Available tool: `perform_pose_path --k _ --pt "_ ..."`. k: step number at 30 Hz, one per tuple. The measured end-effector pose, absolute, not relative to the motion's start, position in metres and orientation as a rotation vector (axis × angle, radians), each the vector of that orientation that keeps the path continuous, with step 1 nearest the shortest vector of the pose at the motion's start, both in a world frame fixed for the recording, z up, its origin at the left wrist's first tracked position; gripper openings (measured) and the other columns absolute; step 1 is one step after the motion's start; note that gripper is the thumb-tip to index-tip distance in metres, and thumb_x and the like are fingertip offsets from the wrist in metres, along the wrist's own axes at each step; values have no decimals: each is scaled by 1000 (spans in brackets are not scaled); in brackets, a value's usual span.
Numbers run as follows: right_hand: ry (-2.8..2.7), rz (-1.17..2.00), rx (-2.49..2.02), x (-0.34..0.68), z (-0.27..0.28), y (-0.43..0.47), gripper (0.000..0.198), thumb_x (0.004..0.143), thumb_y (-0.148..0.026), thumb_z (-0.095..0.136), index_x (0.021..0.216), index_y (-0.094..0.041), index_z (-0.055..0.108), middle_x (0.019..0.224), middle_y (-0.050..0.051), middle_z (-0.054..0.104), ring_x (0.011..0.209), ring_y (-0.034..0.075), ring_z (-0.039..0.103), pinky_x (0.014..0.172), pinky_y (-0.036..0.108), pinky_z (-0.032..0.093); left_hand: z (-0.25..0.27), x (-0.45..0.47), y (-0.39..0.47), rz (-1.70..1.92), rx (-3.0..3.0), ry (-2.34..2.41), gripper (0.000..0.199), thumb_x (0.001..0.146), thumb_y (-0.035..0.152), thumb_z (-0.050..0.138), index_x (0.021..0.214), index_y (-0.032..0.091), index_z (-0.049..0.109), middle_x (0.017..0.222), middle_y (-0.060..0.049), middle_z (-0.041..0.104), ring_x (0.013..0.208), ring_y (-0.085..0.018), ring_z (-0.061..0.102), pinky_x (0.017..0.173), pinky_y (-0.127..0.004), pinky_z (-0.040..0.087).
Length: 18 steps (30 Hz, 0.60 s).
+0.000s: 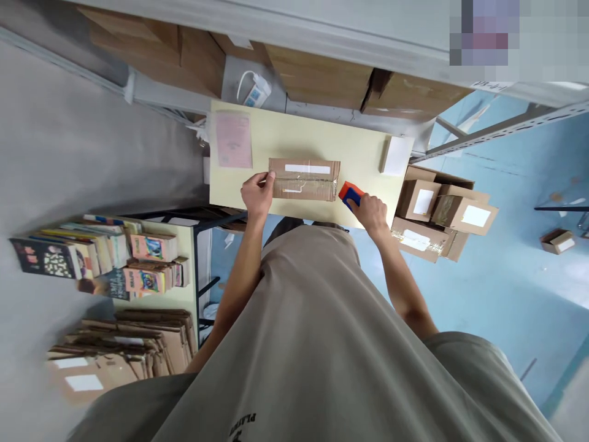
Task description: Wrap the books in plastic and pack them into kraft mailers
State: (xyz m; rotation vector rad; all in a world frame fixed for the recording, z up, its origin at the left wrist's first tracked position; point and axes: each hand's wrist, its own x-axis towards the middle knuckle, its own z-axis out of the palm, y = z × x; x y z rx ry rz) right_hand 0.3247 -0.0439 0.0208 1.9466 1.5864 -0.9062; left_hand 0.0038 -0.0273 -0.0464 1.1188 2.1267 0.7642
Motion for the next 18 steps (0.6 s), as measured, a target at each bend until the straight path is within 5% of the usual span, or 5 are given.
perform_pose_path --k 8,14,18 --pt "1494 -903 2167 305 66 -41 56 128 -57 49 147 -10 73 140 32 86 135 46 83 96 44 58 -24 -3 5 946 1236 1977 43 110 61 82 134 25 82 152 -18 83 144 -35 78 120 -47 66" --pt "1547 -765 2393 295 122 -4 59 128 -59 44 149 -9 68 140 34 85 132 48 83 97 44 58 36 71 38 1036 1695 1412 54 122 71 61 145 26 81 150 -17 84 143 -33 79 131 -52 62" --pt "1734 -604 2499 289 160 31 52 125 -43 44 160 -6 59 143 34 82 129 47 82 99 46 60 70 127 57 1078 1861 1098 62 126 75 47 150 29 81 153 -15 84 147 -32 79 133 -52 61"
